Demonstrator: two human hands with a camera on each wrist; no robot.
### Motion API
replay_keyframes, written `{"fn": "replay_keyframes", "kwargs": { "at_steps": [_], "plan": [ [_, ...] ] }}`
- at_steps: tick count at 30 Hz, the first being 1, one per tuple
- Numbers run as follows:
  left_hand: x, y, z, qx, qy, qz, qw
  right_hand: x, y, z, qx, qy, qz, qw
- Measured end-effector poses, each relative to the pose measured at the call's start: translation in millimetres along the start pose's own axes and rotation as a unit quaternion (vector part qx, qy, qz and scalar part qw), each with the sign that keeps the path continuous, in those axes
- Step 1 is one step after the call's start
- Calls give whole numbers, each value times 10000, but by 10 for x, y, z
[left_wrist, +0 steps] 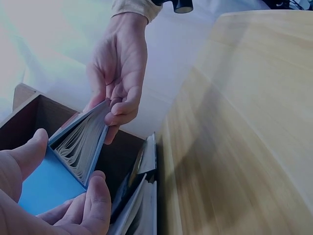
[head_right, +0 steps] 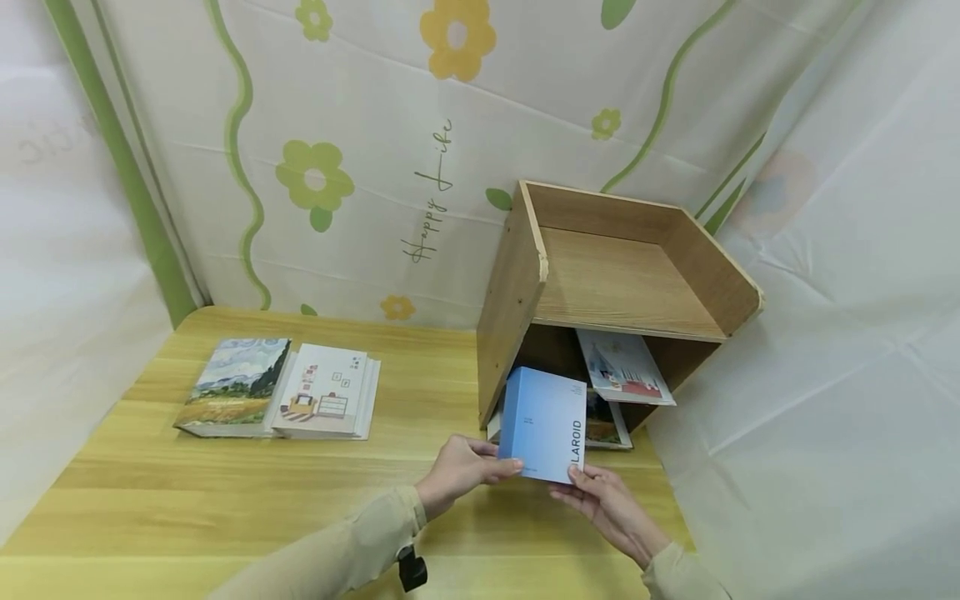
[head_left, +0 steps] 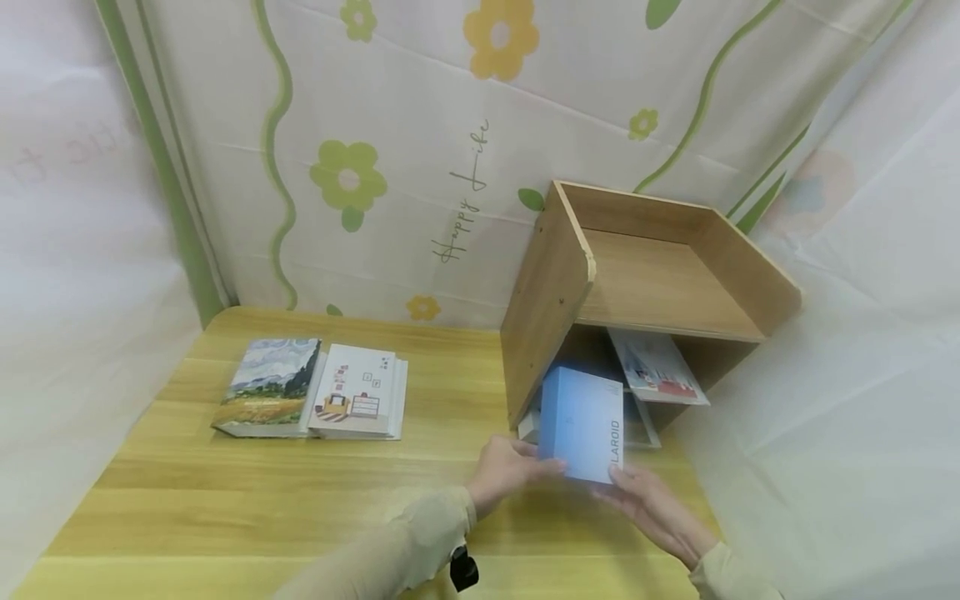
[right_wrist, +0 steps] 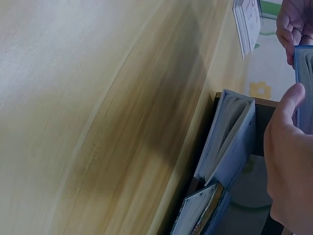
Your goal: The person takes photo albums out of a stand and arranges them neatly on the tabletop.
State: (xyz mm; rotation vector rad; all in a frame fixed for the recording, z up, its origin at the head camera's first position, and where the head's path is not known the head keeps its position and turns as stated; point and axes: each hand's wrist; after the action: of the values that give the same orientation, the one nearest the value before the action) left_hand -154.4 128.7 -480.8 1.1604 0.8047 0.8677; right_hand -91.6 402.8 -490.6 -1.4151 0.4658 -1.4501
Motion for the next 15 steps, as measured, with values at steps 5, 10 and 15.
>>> {"fn": "replay_keyframes", "kwargs": {
  "at_steps": [5, 10, 15],
  "plan": [
    [27, 0, -5, -11, 28, 82, 10000, -10, -14, -16, 69, 10, -72, 9999],
    [36, 7, -5, -26, 37, 102, 9999, 7, -47, -26, 207, 121, -183, 9995],
    [21, -12, -7, -20, 34, 181, 9998, 42, -43, -36, 163, 171, -188, 9995]
  ]
}}
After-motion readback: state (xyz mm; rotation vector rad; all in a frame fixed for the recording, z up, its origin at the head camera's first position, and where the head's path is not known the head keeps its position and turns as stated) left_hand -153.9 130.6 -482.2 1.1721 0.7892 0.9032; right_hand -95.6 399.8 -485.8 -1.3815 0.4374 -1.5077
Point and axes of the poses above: each hand's wrist, its own z-axis away from the middle knuckle, its own x-axis out of the palm, y = z × x, and after that the axes turned 4 degrees about -z, right-handed
